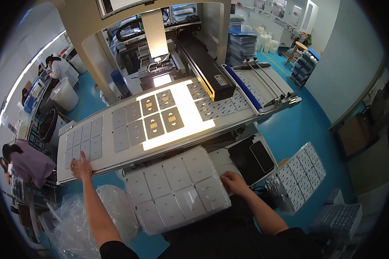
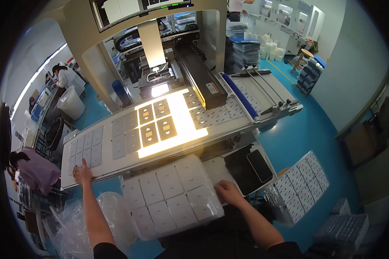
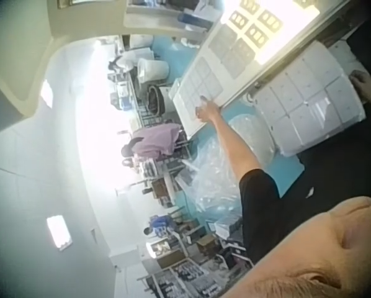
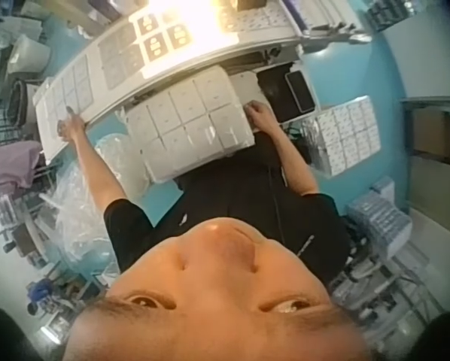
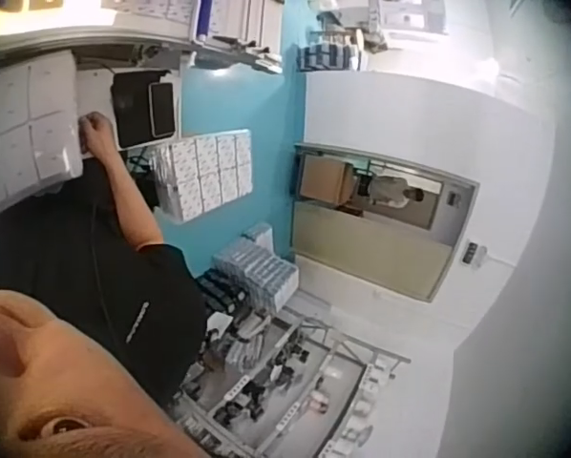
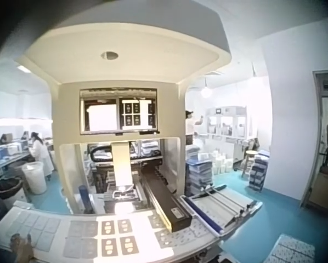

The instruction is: Sort and place component sheets into trays and seal them with plastic film.

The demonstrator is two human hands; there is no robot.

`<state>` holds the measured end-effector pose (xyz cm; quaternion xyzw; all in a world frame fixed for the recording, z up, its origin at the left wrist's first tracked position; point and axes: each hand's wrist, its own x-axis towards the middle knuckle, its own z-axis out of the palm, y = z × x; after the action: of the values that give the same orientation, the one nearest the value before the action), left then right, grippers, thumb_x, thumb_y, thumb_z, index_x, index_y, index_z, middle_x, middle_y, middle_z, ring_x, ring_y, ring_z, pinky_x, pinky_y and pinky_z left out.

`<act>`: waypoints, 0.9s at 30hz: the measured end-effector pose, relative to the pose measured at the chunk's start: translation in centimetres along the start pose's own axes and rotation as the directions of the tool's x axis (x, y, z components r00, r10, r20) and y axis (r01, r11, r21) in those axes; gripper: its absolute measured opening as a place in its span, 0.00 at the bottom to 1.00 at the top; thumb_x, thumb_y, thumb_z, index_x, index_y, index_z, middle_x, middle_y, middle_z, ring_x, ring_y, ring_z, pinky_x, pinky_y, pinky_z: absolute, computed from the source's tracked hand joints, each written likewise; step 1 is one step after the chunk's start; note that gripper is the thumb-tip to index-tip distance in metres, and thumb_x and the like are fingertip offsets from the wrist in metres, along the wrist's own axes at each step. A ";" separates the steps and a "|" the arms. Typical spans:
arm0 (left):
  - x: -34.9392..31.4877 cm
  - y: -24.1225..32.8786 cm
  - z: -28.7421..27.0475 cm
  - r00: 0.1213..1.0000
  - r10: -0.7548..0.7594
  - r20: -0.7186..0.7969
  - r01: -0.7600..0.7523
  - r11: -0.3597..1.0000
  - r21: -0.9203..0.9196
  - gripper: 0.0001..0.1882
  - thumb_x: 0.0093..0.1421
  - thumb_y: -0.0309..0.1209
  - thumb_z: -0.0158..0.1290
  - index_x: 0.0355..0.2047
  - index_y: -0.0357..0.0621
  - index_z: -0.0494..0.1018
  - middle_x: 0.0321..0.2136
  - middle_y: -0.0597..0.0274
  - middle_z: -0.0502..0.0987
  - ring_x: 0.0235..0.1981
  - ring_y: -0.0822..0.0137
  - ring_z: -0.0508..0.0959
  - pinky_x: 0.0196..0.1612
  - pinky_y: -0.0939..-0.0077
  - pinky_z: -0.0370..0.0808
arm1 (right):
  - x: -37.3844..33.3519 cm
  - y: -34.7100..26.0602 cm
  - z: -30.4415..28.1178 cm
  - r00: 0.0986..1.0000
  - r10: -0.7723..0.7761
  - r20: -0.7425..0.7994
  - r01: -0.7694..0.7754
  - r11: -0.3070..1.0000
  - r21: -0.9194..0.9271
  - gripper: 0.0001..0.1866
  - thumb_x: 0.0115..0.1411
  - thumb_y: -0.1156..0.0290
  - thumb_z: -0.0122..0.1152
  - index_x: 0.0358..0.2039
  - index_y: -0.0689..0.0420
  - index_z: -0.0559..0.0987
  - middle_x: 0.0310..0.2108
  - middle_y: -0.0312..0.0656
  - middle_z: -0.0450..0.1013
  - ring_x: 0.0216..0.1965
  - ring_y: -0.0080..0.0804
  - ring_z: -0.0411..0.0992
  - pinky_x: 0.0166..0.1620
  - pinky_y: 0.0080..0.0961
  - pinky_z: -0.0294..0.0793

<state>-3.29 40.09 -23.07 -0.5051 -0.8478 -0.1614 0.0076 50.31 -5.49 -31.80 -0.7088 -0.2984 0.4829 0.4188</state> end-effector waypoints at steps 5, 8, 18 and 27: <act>0.0 0.0 0.1 1.000 0.003 -0.007 -0.003 1.000 0.010 0.51 0.73 0.70 0.38 0.77 0.38 0.55 0.77 0.47 0.59 0.80 0.49 0.50 0.81 0.45 0.42 | -0.1 0.0 -0.1 1.000 -0.009 -0.002 0.009 1.000 -0.005 0.16 0.75 0.59 0.61 0.44 0.61 0.82 0.28 0.36 0.79 0.26 0.25 0.79 0.31 0.26 0.79; 0.1 0.0 0.2 1.000 -0.014 -0.001 0.014 1.000 0.008 0.51 0.73 0.71 0.39 0.77 0.38 0.56 0.76 0.48 0.59 0.81 0.50 0.50 0.81 0.45 0.42 | -0.1 -0.1 0.0 1.000 0.010 0.006 -0.010 1.000 0.022 0.16 0.75 0.59 0.61 0.44 0.61 0.82 0.28 0.36 0.79 0.26 0.24 0.78 0.31 0.25 0.78; -0.5 0.5 -0.4 1.000 -0.015 -0.005 0.015 1.000 0.007 0.51 0.73 0.71 0.38 0.77 0.38 0.56 0.77 0.48 0.58 0.80 0.50 0.51 0.81 0.45 0.42 | 0.4 1.1 0.0 1.000 -0.021 -0.006 0.021 1.000 0.017 0.15 0.74 0.62 0.62 0.45 0.63 0.82 0.29 0.42 0.80 0.25 0.30 0.79 0.27 0.29 0.81; -0.2 0.0 -0.1 1.000 -0.015 -0.019 0.015 1.000 -0.008 0.51 0.73 0.71 0.38 0.77 0.38 0.55 0.77 0.48 0.57 0.80 0.49 0.50 0.81 0.44 0.41 | 0.1 0.5 0.1 0.999 -0.036 -0.012 0.036 0.999 -0.002 0.14 0.74 0.62 0.62 0.45 0.63 0.83 0.29 0.41 0.80 0.25 0.29 0.79 0.27 0.28 0.81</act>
<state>-3.21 39.90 -23.05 -0.4970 -0.8509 -0.1695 0.0128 50.28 -5.64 -32.26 -0.7066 -0.3088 0.4708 0.4287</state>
